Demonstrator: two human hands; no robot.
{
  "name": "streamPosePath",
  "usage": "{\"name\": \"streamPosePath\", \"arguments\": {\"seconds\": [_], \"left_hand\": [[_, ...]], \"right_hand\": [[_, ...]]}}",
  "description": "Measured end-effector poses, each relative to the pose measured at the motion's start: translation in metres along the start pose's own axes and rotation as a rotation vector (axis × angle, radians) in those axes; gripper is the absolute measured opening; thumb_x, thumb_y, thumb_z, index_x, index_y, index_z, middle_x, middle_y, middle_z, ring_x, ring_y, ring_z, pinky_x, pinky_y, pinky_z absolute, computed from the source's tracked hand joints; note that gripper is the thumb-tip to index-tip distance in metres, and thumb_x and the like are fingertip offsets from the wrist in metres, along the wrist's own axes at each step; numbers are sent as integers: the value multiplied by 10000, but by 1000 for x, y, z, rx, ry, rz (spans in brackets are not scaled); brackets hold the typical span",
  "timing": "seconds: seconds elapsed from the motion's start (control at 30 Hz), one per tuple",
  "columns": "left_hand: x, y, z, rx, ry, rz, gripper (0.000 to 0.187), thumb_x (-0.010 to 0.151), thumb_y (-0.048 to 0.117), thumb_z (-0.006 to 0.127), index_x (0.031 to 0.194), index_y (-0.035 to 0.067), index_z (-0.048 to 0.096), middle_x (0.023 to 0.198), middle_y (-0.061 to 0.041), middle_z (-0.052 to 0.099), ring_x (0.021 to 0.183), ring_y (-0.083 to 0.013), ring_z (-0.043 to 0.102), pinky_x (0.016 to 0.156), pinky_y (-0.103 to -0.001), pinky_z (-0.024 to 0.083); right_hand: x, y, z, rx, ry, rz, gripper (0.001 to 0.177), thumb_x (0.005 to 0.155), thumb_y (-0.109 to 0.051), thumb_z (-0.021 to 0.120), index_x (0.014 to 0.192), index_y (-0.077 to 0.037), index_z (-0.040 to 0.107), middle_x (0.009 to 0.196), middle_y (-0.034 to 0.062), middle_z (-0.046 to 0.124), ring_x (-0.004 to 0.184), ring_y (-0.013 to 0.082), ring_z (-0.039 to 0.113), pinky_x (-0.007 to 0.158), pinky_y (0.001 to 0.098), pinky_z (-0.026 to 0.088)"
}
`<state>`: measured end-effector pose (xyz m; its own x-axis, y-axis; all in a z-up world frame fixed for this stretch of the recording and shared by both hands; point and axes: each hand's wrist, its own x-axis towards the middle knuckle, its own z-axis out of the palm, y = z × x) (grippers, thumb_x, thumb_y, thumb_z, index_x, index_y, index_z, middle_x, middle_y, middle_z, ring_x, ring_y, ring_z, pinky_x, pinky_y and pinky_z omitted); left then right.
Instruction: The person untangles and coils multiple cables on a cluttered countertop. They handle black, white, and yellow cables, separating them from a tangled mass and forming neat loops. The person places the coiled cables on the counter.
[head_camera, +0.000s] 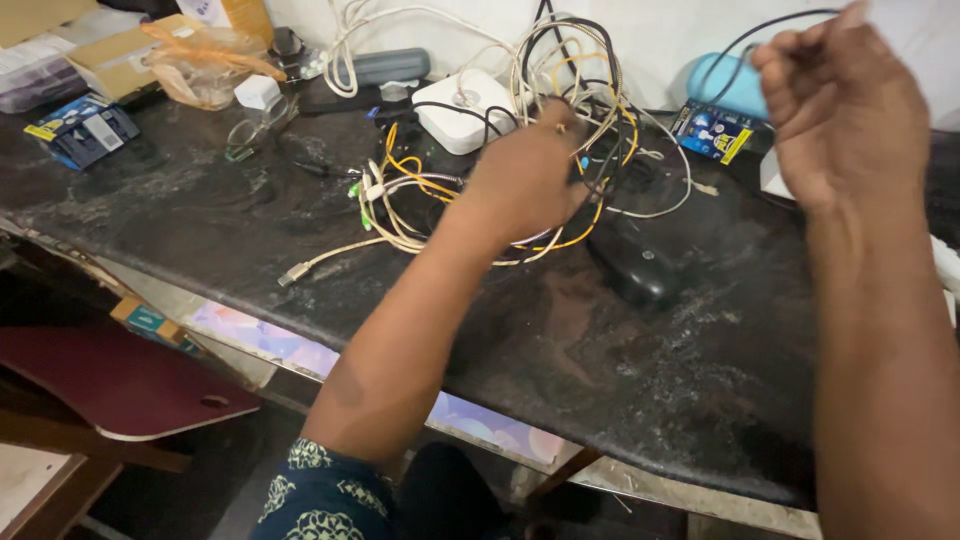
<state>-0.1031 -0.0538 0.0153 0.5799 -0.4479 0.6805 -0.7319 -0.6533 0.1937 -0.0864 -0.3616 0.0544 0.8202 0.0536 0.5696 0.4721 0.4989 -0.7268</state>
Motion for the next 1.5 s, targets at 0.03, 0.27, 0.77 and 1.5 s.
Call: {"name": "streamPosePath", "arguments": {"seconds": [0.03, 0.27, 0.77, 1.5], "left_hand": [[1, -1, -8, 39, 41, -55, 535, 779, 343, 826, 1110, -54, 687, 1220, -194, 597, 953, -408, 688, 816, -513, 537], [2, -8, -27, 199, 37, -349, 574, 917, 513, 723, 844, -56, 729, 1088, -254, 628, 820, -430, 691, 746, -512, 542], [10, 17, -13, -411, 182, -353, 637, 719, 292, 922, 1159, 16, 552, 756, -92, 674, 633, -216, 669, 613, -366, 532], [0, 63, 24, -247, -779, -108, 624, 790, 694, 686, 995, 111, 771, 1065, -112, 787, 1003, -264, 740, 919, -377, 557]], "right_hand": [[1, -1, -6, 27, 51, -31, 235, 1181, -172, 648, 1031, -1, 592, 1065, 156, 653, 1058, 290, 701, 974, 325, 592], [-5, 1, -8, -51, 46, -182, 262, 1180, -228, 685, 1104, -5, 570, 1104, 124, 631, 1139, 288, 669, 1009, 310, 559], [-6, 3, 23, -89, 70, -206, 256, 1162, -246, 707, 1181, -26, 577, 1157, 139, 690, 1159, 311, 700, 1017, 319, 624], [-10, -6, -36, -2031, 530, -376, 201, 993, -221, 772, 1046, -37, 710, 936, 176, 734, 830, 362, 706, 717, 474, 533]]}}
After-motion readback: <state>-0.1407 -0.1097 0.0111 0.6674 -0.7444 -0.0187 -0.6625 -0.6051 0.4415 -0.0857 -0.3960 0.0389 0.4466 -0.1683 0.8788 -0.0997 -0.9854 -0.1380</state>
